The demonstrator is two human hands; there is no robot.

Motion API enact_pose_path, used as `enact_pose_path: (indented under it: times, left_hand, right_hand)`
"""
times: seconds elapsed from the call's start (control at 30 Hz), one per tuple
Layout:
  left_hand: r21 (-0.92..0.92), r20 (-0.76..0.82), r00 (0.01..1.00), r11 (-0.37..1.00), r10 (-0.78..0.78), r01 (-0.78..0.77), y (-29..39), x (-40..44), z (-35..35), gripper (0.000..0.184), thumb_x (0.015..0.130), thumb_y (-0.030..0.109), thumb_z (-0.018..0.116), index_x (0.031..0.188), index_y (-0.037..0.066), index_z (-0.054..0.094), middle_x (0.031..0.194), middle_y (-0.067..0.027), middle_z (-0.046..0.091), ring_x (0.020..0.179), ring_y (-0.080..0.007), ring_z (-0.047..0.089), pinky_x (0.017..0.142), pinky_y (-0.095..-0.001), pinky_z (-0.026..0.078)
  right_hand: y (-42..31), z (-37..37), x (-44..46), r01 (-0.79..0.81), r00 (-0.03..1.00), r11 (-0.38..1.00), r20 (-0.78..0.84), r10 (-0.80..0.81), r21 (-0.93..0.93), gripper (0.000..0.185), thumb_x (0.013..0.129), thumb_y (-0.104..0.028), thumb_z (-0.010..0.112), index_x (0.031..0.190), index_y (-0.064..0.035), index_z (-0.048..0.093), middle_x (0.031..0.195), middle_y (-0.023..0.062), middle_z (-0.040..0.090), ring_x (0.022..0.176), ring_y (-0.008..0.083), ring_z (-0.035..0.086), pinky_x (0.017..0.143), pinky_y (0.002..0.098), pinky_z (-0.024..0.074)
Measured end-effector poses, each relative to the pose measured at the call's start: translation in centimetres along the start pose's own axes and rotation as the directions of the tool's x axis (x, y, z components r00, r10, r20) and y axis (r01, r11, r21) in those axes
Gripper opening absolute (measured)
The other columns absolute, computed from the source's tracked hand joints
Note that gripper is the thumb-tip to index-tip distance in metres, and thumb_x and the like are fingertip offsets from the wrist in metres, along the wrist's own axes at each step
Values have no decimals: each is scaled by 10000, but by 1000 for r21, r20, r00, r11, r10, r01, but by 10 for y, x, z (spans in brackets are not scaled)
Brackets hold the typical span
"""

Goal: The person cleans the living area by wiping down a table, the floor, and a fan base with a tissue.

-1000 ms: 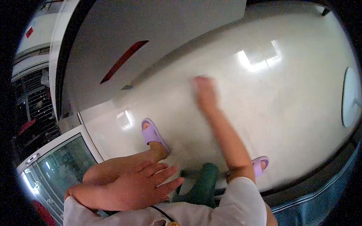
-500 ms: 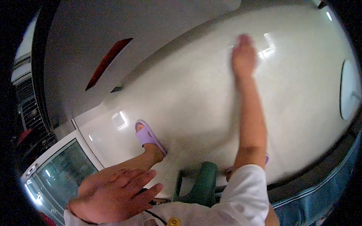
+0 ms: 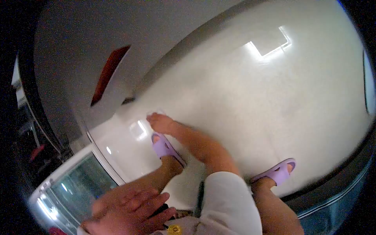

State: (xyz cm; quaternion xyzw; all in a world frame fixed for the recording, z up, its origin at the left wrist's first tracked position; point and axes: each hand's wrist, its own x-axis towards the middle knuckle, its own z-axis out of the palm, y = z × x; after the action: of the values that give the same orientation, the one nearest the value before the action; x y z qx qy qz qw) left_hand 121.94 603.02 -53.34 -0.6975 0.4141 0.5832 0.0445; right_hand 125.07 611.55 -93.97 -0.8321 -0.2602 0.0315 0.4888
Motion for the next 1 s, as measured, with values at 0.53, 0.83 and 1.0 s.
enact_pose_path:
  times: [0.53,0.83,1.0]
  left_hand:
    - [13,-57,998,999,-38,39,2,-7,-7,515,767,254,587,1246,105,468,1338,-114,377,1230,-287,351,1005,-400,288]
    - [7,-94,995,1000,-18,19,24,-16,-3,485,808,264,550,1260,117,452,1363,-94,341,1245,-278,329,1010,-405,280]
    - [29,-18,999,999,-28,28,42,-1,-11,466,824,262,534,1262,127,451,1359,-98,339,1248,-284,318,1016,-413,266]
  right_hand:
    - [224,-392,-258,-903,362,-91,-856,368,-420,406,854,-250,428,1207,-50,453,1262,125,442,1176,291,397,932,420,349]
    - [126,-334,-280,-495,56,753,-849,525,433,358,906,-112,360,1235,-29,474,1236,114,501,1138,196,468,969,313,353]
    - [36,-93,-158,-219,948,976,-235,215,10,365,884,-158,395,1192,30,452,1297,192,411,1201,283,396,1031,362,289]
